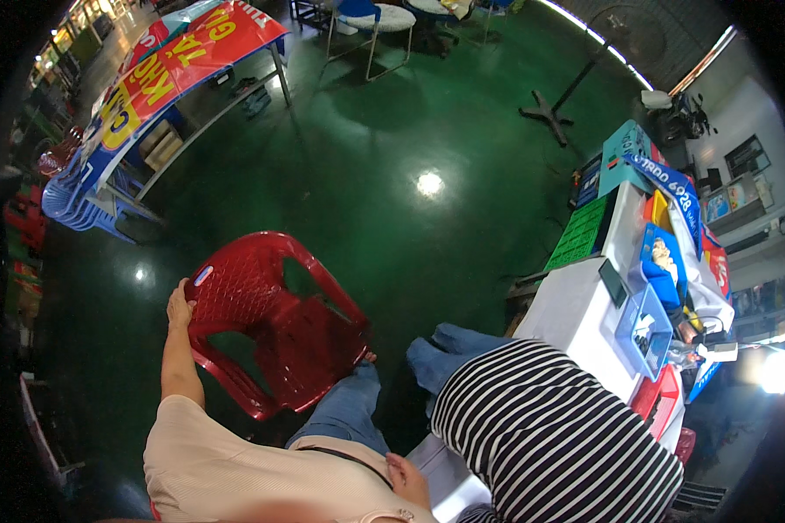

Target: The person places small black components from a red basket into a clear plastic bag, ties the bag, writes on a label, retrieves tape from a cabinet, and applies the label to the bag. The person then places the labeled bag into a larger bag and ties it.

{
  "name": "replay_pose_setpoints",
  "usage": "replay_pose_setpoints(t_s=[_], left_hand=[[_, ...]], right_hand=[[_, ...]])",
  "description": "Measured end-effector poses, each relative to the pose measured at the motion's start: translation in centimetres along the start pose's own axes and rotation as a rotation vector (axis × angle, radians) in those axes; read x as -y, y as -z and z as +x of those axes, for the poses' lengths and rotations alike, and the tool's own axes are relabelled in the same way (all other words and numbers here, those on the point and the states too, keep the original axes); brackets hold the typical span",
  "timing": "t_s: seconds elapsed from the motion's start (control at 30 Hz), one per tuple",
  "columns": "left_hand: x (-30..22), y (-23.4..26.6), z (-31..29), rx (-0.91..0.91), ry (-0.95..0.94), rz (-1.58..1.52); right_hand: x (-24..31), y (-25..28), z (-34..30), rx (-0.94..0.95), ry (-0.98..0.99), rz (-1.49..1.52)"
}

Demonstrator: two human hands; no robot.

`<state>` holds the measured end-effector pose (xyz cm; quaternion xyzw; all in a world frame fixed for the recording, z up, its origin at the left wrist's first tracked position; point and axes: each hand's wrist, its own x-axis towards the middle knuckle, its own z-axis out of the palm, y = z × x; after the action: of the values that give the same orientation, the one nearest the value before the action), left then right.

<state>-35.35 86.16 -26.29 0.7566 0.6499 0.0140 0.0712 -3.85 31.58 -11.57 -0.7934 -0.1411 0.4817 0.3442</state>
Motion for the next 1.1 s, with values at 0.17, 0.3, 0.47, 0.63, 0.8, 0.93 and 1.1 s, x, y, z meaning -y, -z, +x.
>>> replay_pose_setpoints(t_s=[0.17,0.3,0.47,0.63,0.8,0.93,1.1], left_hand=[[5.3,1.6,-1.8,-0.108,-0.096,-0.017],[9.3,2.0,-3.5,-0.028,0.126,0.084],[12.2,2.0,-3.0,0.105,0.373,0.267],[7.7,2.7,4.9,0.349,0.984,0.556],[-9.3,7.9,24.7,-0.269,0.833,0.380],[-31.7,10.4,40.1,-0.366,0.162,-0.137],[-61.6,2.7,41.0,-0.050,-0.797,-0.451]], right_hand=[[-1.0,-0.5,1.1,0.023,0.065,-0.162],[0.6,-2.0,1.9,-0.002,0.110,-0.030],[4.6,-2.0,4.5,-0.034,0.238,-0.005],[8.3,0.8,10.0,-0.158,0.025,0.410],[18.5,6.9,22.4,-0.190,0.186,0.474],[30.3,12.5,34.7,-0.098,0.355,0.252],[41.5,16.4,49.4,0.058,0.475,0.058]])
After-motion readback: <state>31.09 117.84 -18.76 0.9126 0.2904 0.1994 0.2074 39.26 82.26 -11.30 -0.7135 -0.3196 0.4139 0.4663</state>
